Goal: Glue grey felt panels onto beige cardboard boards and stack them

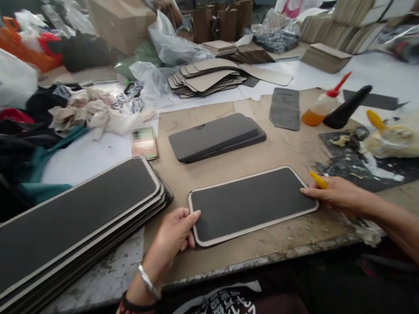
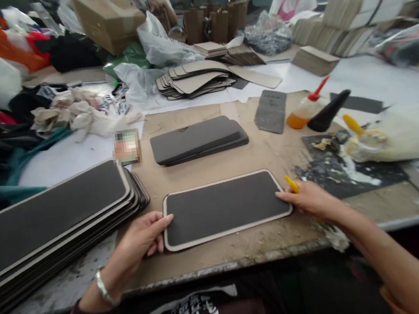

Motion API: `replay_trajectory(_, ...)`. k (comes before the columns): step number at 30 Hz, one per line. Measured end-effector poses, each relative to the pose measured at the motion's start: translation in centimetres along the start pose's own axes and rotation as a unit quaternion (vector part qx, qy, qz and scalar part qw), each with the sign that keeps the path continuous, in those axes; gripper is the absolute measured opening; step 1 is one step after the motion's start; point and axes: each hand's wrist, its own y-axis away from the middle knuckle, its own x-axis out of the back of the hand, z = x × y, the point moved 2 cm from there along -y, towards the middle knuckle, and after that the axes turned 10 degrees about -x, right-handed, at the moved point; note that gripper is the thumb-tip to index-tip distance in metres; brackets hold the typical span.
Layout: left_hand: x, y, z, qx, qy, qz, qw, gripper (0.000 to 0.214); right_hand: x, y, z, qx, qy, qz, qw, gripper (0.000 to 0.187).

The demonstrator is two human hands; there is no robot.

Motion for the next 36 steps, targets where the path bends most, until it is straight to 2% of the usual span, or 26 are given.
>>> replay_trajectory(6,0.0,-0.4,0.1,0.025,-0.023,-0.007,0.999,0.047,-0.3,0.8,-0.9,-0.006,-0.002,-0.014,1.000,0.042)
replay_trajectory(13,-0.3,-0.3,0.0,0.042,-0.045,0.024,0.998,0.046,-0.5,0.4,-0.8,-0.008,0.050,0.025,0.998,0.034)
replay_trajectory(18,-0.4,-0.4,0.1,0.046,-0.056,0.013,0.997,0.048,-0.5,-0.1,-0.5,-0.006,0.075,0.023,0.997,0.032)
replay_trajectory(29,-0.5,-0.6,-0.1,0.000,-0.033,0.020,0.999,0.042,-0.6,-0.4,-0.4,0.000,0.078,0.003,0.997,0.039)
replay_trajectory(36,-0.5,-0.3,-0.1,-0.046,-0.016,0.036,0.998,0.039,-0.4,-0.1,-0.7,0.035,0.098,0.028,0.994,0.039)
